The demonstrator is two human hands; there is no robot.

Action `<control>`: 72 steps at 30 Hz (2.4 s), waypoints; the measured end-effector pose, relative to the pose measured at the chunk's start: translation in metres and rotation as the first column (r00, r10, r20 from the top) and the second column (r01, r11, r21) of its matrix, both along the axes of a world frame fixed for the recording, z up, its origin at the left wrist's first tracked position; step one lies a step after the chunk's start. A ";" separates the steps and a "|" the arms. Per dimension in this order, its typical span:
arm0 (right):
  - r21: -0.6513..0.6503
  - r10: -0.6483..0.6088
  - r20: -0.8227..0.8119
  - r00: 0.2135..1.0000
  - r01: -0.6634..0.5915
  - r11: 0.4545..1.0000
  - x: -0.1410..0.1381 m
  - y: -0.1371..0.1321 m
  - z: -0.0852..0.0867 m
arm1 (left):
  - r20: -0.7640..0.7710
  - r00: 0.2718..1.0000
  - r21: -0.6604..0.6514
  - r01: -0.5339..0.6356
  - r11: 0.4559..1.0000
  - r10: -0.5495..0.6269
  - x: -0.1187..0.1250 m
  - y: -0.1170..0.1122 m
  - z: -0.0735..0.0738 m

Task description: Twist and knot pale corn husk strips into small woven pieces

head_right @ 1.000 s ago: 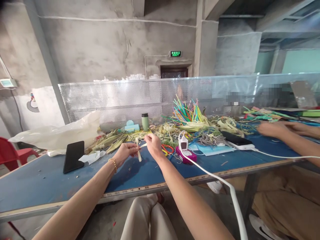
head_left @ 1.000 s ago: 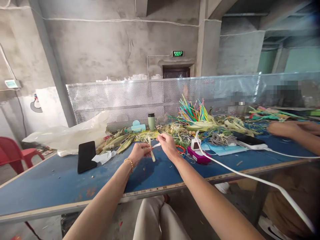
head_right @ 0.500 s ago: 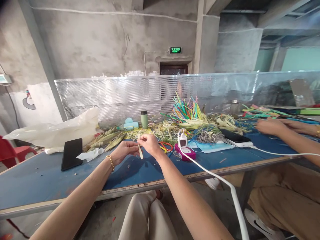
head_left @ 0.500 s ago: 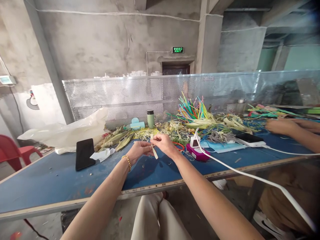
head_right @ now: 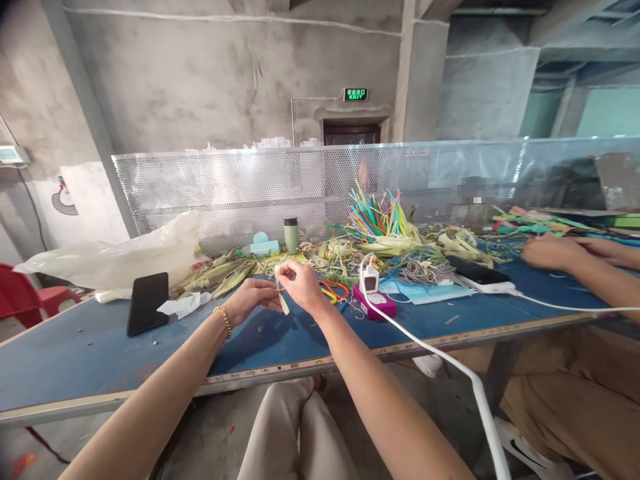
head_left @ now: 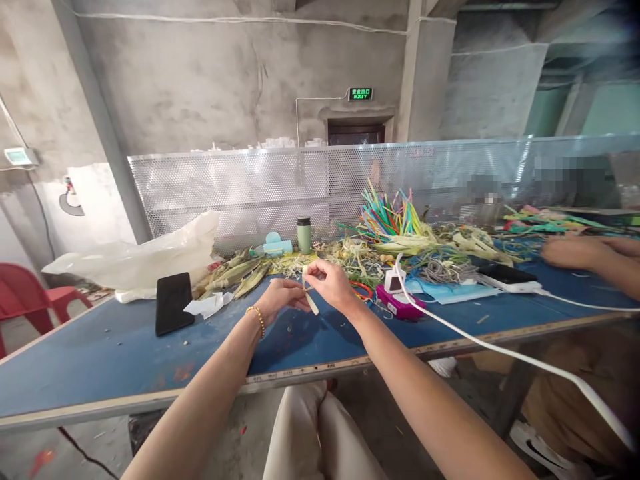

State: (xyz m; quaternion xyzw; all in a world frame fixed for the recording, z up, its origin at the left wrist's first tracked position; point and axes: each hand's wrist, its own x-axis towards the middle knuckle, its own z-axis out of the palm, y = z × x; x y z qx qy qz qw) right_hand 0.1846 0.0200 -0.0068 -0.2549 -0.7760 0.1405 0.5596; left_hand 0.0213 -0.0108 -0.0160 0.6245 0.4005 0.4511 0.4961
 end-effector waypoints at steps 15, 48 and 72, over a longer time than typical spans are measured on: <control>0.553 -0.391 0.385 0.836 0.130 0.823 0.007 -0.013 0.003 | 0.183 0.983 -0.010 -0.014 1.000 0.016 -0.004 -0.003 0.006; 0.674 -0.566 0.533 0.629 0.089 0.734 0.004 -0.024 0.003 | 0.280 0.960 -0.021 0.016 1.000 -0.010 -0.007 0.001 0.006; -0.150 -0.111 0.141 0.984 0.132 0.980 -0.006 -0.001 -0.013 | 0.207 0.957 0.205 -0.243 0.948 0.201 0.004 0.008 -0.004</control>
